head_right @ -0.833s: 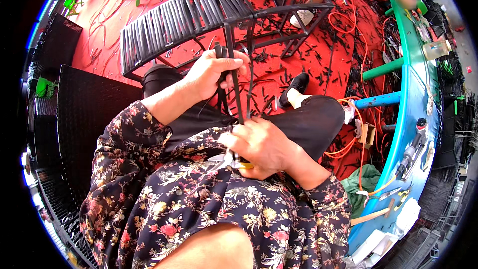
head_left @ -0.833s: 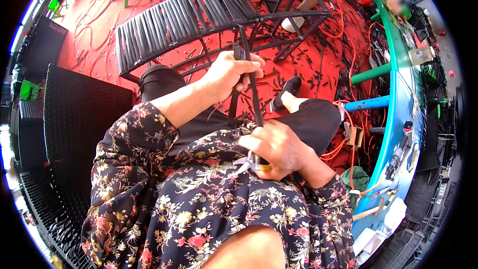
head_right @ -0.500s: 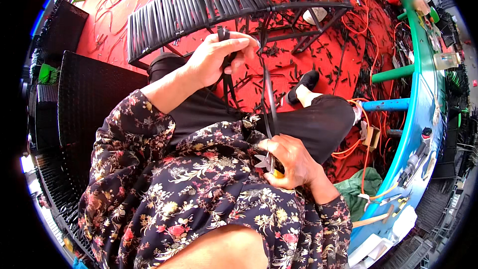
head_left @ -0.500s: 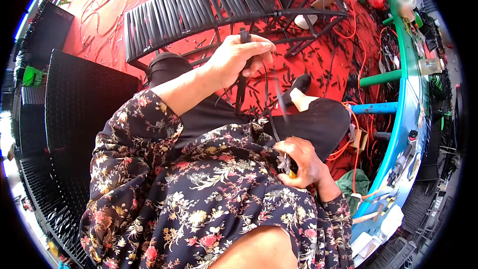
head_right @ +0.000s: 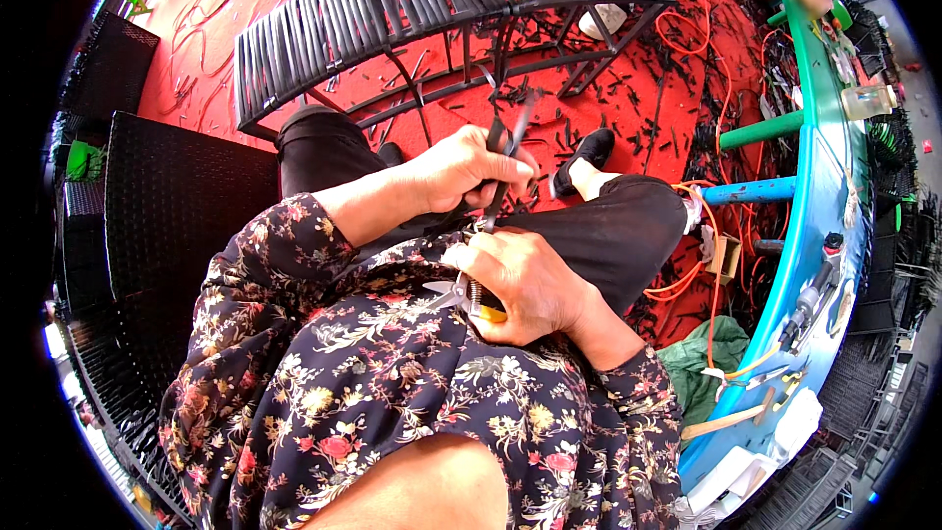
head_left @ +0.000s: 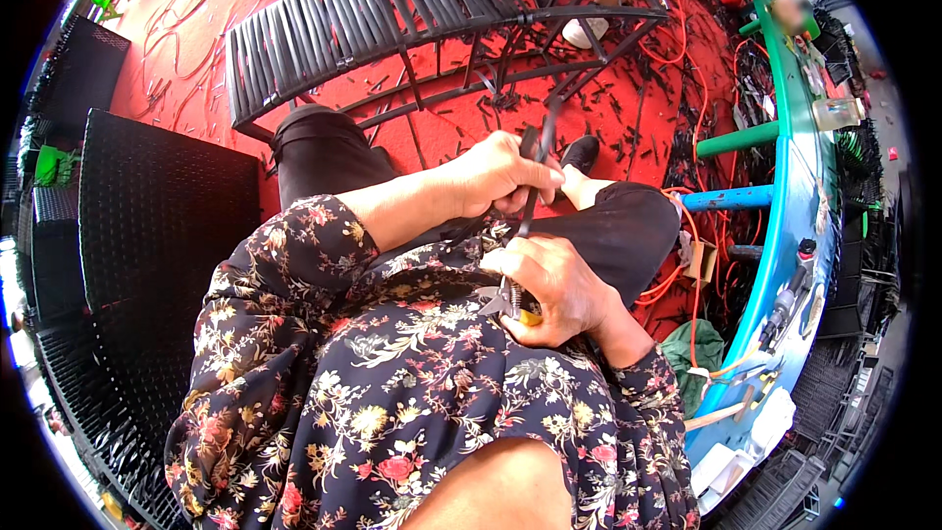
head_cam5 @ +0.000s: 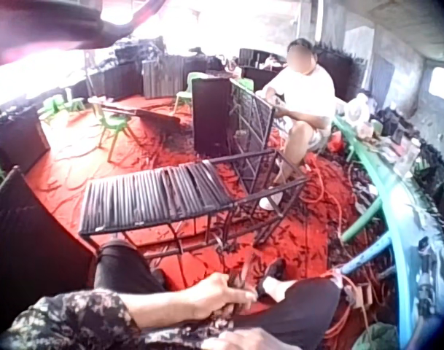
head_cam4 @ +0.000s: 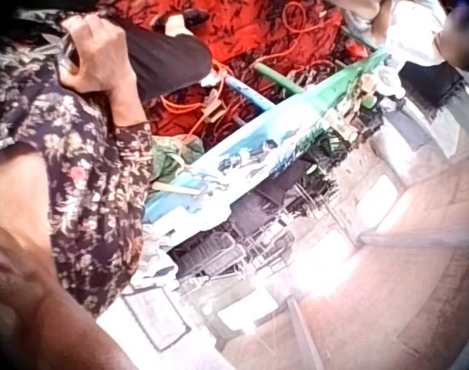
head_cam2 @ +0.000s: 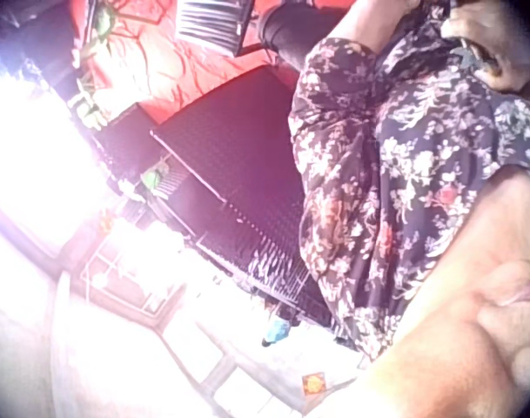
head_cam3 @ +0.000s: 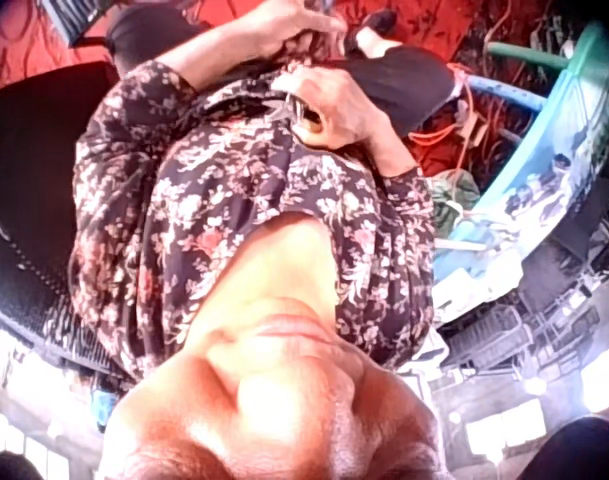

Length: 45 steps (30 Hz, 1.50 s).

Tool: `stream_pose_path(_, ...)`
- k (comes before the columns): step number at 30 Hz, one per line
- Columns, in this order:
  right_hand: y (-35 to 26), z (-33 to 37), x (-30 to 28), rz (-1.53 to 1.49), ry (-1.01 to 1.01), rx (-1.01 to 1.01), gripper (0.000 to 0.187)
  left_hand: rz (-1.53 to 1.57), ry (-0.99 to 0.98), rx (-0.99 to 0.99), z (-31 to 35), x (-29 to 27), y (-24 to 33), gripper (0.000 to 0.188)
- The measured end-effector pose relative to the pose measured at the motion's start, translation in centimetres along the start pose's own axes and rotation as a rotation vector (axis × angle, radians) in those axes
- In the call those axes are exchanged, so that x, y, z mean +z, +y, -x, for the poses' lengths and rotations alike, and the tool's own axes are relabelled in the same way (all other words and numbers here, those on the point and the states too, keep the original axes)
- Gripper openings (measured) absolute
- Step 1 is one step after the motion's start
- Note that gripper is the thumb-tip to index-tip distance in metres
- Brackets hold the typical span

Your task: The person sits on a red floor and uses a knife and pliers to cut and trim black plastic strips. They then weave these strips into the frame of a black chair, securing them in place.

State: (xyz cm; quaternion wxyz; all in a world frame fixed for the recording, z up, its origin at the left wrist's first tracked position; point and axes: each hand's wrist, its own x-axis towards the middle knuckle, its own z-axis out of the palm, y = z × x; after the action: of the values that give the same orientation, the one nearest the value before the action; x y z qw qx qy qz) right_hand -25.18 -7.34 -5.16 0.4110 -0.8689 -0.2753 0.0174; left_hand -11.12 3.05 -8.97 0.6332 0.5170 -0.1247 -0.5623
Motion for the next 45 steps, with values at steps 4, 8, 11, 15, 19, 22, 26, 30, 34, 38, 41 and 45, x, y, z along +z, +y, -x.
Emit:
stream_pose_path(4,0.1,1.6,-0.8,-0.102,-0.041,0.085,0.054,0.115,0.224,0.243,0.1,-1.6,2.6,0.014)
stream_pose_path(8,0.3,3.7,-1.0,-0.153,0.023,0.158,0.051,0.130,0.156,0.428,1.0,-3.4,4.1,0.019)
stream_pose_path(11,0.3,4.7,-0.9,-0.140,0.028,0.208,0.051,0.061,0.096,0.428,1.6,-3.2,3.8,0.023)
stream_pose_path(15,0.6,5.4,-0.6,-0.153,0.002,0.272,0.053,0.009,0.070,0.490,2.0,-2.7,3.6,0.025)
stream_pose_path(19,1.0,6.0,-0.2,-0.156,0.023,0.287,0.055,-0.039,0.085,0.531,2.4,-2.2,3.4,0.029)
stream_pose_path(22,1.1,6.8,-0.2,-0.408,0.031,0.479,0.057,-0.142,0.086,0.587,2.8,-2.0,3.3,0.031)
stream_pose_path(26,1.3,7.3,-1.2,-0.678,0.638,0.546,0.065,-0.247,-0.002,0.576,2.9,-1.6,3.5,0.026)
stream_pose_path(30,1.7,6.8,-4.2,-0.278,0.705,0.565,0.069,-0.498,-0.099,0.601,3.4,-0.6,3.2,0.021)
stream_pose_path(34,0.7,5.3,-3.9,-0.103,0.536,0.517,0.076,-0.796,-0.124,0.799,3.2,0.1,3.1,0.013)
stream_pose_path(38,-0.1,3.7,-2.8,0.074,0.505,0.435,0.065,-0.995,-0.129,0.798,3.4,0.1,3.0,0.030)
stream_pose_path(41,-0.8,3.3,-3.0,0.091,0.400,0.403,0.059,-1.037,-0.123,0.856,3.6,0.5,2.8,0.022)
stream_pose_path(45,-1.2,3.1,-3.5,0.091,0.409,0.384,0.057,-1.101,-0.170,0.798,3.8,0.9,2.8,0.015)
